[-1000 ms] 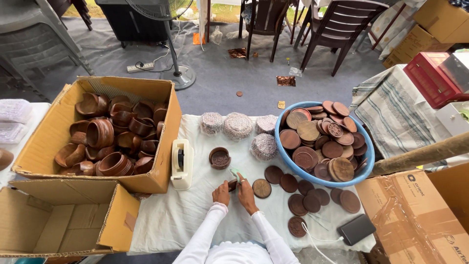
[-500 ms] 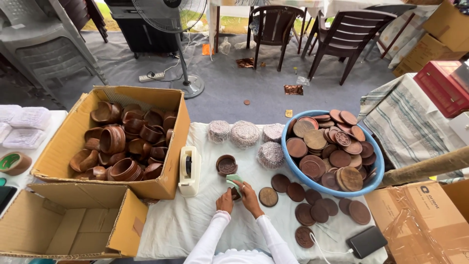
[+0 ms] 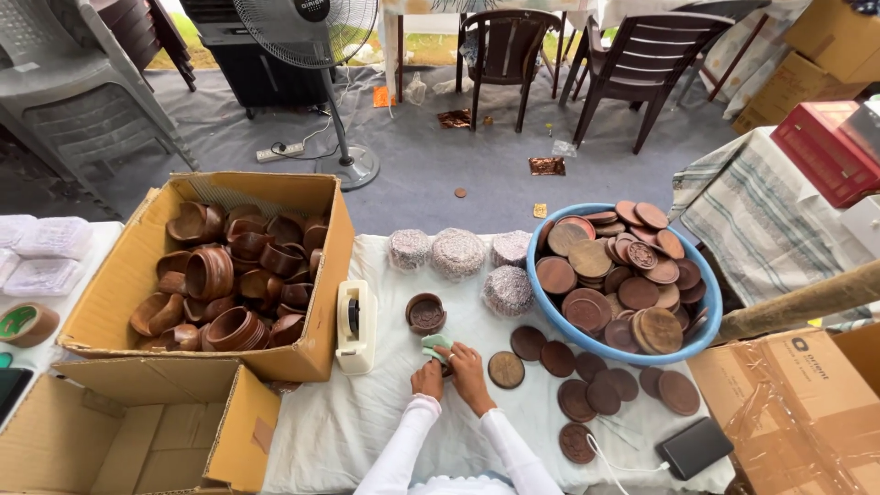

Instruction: The person sits at a table and uses a green cloth to polish small, round wooden items. They pick up each item, rub it with the cloth, and place it back on the table. The person also handles a small bowl containing a dark substance, possibly a polishing agent.

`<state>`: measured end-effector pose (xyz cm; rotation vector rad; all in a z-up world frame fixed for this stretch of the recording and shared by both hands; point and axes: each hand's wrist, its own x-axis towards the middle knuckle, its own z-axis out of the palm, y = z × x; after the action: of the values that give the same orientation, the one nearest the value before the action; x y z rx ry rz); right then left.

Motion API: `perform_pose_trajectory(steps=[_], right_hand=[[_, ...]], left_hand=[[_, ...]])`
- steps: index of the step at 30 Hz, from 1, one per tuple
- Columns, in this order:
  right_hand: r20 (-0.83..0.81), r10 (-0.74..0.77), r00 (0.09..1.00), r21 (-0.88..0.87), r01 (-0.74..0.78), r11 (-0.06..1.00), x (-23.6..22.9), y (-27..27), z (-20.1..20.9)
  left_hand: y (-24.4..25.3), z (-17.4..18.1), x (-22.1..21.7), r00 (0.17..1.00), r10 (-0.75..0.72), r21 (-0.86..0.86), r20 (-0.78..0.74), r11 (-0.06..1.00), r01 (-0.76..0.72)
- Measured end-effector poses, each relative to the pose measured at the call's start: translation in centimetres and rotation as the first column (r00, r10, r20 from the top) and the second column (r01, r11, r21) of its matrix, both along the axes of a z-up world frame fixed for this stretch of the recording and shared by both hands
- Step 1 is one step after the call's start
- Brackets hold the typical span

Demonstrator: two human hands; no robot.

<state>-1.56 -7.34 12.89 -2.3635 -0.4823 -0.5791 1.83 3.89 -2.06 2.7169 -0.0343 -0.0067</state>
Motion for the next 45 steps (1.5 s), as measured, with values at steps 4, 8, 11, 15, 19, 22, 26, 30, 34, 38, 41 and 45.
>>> perform_pose_trajectory(steps=[4, 8, 11, 15, 19, 22, 26, 30, 34, 38, 41, 45], right_hand=[[-0.167, 0.037, 0.985, 0.186, -0.006, 0.983, 1.1, -0.4, -1.1], [-0.205, 0.023, 0.979, 0.236, 0.027, 0.971, 0.8, 0.0, -0.1], [-0.25, -0.001, 0.968, 0.261, 0.068, 0.963, 0.5, -0.1, 0.6], [-0.543, -0.108, 0.832, 0.309, 0.318, 0.896, 2.8, -2.3, -7.2], [-0.48, -0.106, 0.871, 0.395, 0.322, 0.86, 3.8, -3.7, -14.5], [-0.5, -0.205, 0.842, 0.295, 0.388, 0.873, 2.1, -2.3, -9.5], [-0.143, -0.091, 0.986, 0.109, 0.107, 0.988, 0.6, 0.2, -3.1], [0.004, 0.037, 0.999, 0.084, -0.037, 0.996, 0.9, 0.0, -1.8], [-0.139, 0.032, 0.99, 0.171, -0.007, 0.985, 0.7, 0.0, -1.3], [-0.201, -0.009, 0.98, 0.155, 0.041, 0.987, 0.5, 0.3, -0.9], [-0.19, -0.015, 0.982, 0.186, 0.051, 0.981, 0.6, 0.5, -0.6], [-0.285, -0.032, 0.958, 0.372, 0.141, 0.917, 0.7, -0.4, -2.8]], left_hand=[[0.5, 3.1, -0.5, 0.999, 0.004, -0.141, -0.038, 0.99, -0.01], [0.5, 2.7, -0.2, 1.0, 0.012, -0.144, -0.027, 0.989, -0.015], [0.3, 2.4, -0.1, 1.0, 0.0, -0.129, -0.004, 0.992, 0.0], [0.2, 1.6, -0.4, 1.0, 0.004, -0.022, -0.016, 1.0, -0.005], [0.2, 1.0, -0.2, 0.997, -0.049, 0.057, 0.056, 0.997, 0.046], [0.3, 0.9, 0.4, 0.997, -0.04, 0.046, 0.063, 0.998, 0.037], [0.4, 1.1, 1.1, 0.994, -0.1, 0.116, 0.045, 0.989, 0.095], [0.4, -0.5, 0.7, 0.999, -0.04, 0.047, 0.024, 0.998, 0.039], [-0.2, 0.3, 0.4, 0.999, -0.003, 0.038, 0.033, 0.999, 0.002], [-0.2, 0.1, 0.2, 0.999, 0.013, 0.045, 0.036, 0.999, -0.015], [-0.1, 0.8, 0.0, 0.998, 0.01, 0.063, 0.055, 0.998, -0.013], [0.3, 0.2, -0.5, 0.997, 0.008, 0.047, 0.075, 0.999, -0.012]])
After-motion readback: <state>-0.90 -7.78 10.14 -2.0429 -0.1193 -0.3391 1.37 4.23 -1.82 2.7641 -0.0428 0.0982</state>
